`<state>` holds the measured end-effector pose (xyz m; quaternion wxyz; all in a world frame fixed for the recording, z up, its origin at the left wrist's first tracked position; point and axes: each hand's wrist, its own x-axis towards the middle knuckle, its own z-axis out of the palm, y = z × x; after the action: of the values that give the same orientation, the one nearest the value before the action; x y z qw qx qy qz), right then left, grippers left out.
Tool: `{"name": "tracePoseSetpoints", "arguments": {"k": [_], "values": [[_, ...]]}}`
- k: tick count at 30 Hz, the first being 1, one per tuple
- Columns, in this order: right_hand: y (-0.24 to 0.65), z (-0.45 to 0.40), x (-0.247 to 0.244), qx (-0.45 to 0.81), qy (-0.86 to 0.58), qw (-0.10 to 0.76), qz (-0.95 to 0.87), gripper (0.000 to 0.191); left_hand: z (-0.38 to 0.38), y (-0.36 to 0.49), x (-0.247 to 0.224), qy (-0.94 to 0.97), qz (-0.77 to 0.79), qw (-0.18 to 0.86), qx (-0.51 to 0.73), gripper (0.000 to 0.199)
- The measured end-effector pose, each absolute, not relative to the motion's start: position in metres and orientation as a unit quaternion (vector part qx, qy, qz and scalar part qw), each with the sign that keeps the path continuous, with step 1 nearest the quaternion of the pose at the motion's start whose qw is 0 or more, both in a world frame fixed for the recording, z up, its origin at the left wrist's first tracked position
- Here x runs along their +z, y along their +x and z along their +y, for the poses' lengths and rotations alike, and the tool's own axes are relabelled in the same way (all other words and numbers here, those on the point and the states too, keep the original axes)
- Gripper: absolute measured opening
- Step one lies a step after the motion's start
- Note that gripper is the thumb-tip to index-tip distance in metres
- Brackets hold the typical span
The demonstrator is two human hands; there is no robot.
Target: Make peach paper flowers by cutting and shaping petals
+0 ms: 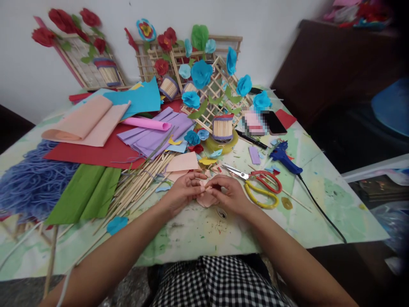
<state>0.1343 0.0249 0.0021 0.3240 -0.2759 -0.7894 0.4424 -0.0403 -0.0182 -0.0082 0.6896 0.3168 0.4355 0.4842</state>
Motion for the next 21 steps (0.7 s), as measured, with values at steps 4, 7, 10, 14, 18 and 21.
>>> {"name": "tracePoseSetpoints", "arguments": {"k": [4,7,10,14,18,21], "values": [[0.132,0.027,-0.007,0.435,-0.319,0.330,-0.775,0.009,-0.017,-0.040,-0.010,0.374,0.487,0.608,0.502,0.043],[0.131,0.027,-0.012,0.436,-0.336,0.340,-0.762,0.008,-0.016,-0.037,-0.005,0.387,0.504,0.580,0.509,0.040],[0.130,0.026,-0.013,0.448,-0.350,0.354,-0.743,0.009,-0.017,-0.036,-0.002,0.390,0.503,0.577,0.512,0.040],[0.128,0.025,-0.012,0.506,-0.372,0.360,-0.690,0.014,-0.018,-0.035,-0.002,0.402,0.492,0.576,0.515,0.043],[0.127,0.027,-0.016,0.596,-0.364,0.359,-0.619,0.020,-0.019,-0.034,-0.003,0.423,0.487,0.572,0.508,0.043],[0.126,0.028,-0.018,0.629,-0.348,0.388,-0.577,0.022,-0.020,-0.034,-0.002,0.431,0.483,0.572,0.504,0.041]]}}
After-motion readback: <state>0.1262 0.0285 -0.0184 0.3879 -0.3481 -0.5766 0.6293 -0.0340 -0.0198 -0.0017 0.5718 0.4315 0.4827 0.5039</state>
